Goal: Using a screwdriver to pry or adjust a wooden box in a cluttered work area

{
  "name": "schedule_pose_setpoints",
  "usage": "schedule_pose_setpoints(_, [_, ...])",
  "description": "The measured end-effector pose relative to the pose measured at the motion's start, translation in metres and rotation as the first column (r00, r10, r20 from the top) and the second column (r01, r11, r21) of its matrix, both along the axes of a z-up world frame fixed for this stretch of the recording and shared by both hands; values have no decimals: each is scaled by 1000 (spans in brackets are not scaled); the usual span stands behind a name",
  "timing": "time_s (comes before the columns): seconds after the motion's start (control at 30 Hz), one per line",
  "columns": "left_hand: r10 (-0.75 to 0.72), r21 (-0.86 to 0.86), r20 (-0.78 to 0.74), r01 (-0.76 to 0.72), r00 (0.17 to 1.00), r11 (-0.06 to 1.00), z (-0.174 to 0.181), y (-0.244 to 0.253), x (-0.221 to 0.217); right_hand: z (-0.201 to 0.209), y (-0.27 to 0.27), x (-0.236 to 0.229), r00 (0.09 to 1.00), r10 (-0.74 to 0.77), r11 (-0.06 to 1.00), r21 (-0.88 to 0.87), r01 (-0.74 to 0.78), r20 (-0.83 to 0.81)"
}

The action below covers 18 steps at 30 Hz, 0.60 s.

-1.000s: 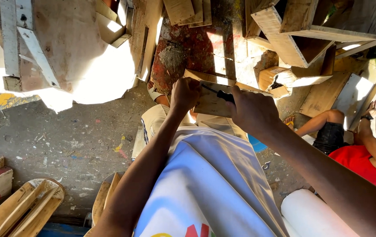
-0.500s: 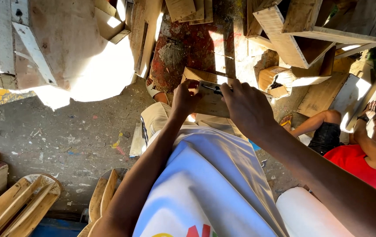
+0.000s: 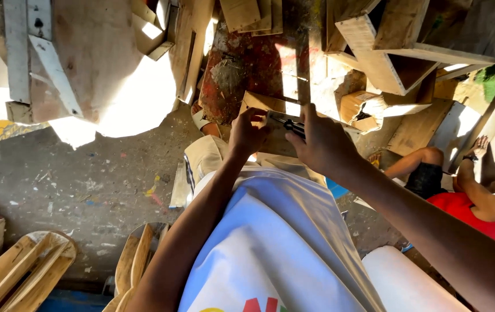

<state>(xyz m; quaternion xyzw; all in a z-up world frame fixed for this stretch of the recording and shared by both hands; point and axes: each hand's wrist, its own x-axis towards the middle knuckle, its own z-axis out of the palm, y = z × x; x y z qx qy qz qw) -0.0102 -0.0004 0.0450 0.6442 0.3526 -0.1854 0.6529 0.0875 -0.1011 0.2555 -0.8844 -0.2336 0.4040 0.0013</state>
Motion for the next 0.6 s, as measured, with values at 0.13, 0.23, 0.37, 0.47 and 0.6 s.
schedule_pose_setpoints(0.13, [-34,8,-10,34,999,999,-1,2,1,-24,-10,-12,510,743,645,-262,-718,432])
schedule_pose_setpoints(0.23, [-21,-15,-49,20,999,1000,11,6,-3,-31,-12,-16,734,590,792,-63,-607,338])
schedule_pose_setpoints(0.37, [-21,-29,-36,20,999,999,21,14,-1,-35,-17,10,958,-286,958,24,285,33])
schedule_pose_setpoints(0.47, [-45,-38,-35,43,998,998,23,15,4,-15,-14,9,974,126,991,-61,-116,188])
schedule_pose_setpoints(0.6, [-66,-51,-65,63,996,997,27,15,2,-20,-15,-20,473,774,612,-305,-730,421])
